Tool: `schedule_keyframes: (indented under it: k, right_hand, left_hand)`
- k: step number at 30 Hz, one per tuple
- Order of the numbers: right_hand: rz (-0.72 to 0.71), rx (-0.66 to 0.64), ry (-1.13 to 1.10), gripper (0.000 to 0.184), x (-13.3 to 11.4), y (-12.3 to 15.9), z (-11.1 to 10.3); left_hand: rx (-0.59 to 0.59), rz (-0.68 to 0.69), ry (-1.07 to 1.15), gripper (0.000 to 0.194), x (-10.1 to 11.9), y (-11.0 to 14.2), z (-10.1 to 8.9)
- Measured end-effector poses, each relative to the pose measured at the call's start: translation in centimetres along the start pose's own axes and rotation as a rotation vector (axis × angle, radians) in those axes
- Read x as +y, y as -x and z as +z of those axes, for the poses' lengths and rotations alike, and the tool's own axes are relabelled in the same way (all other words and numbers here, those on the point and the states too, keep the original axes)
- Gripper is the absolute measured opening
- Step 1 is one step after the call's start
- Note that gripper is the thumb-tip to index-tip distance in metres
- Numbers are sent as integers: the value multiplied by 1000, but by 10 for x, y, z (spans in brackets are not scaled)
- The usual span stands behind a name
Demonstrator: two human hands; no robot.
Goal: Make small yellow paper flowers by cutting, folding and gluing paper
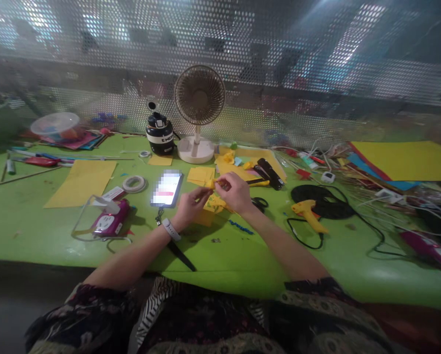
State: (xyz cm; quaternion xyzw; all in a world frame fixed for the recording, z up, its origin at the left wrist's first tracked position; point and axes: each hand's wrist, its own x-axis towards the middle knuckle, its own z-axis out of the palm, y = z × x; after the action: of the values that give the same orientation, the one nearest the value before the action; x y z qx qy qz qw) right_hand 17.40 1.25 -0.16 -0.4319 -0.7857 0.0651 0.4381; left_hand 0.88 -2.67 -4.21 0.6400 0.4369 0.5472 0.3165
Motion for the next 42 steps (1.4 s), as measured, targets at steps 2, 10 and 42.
schedule_keyframes:
  k: [2, 10, 42]
  right_hand:
    - [21, -11, -34, 4, 1, -1, 0]
    - [42, -22, -48, 7, 1, -2, -4]
    - [-42, -30, 63, 11, 5, -4, -8]
  left_hand:
    - [1, 12, -13, 28, -2, 0, 0]
    - [-1, 59, -51, 26, -5, -3, -2]
    - [-8, -68, 140, 29, -7, -4, -1]
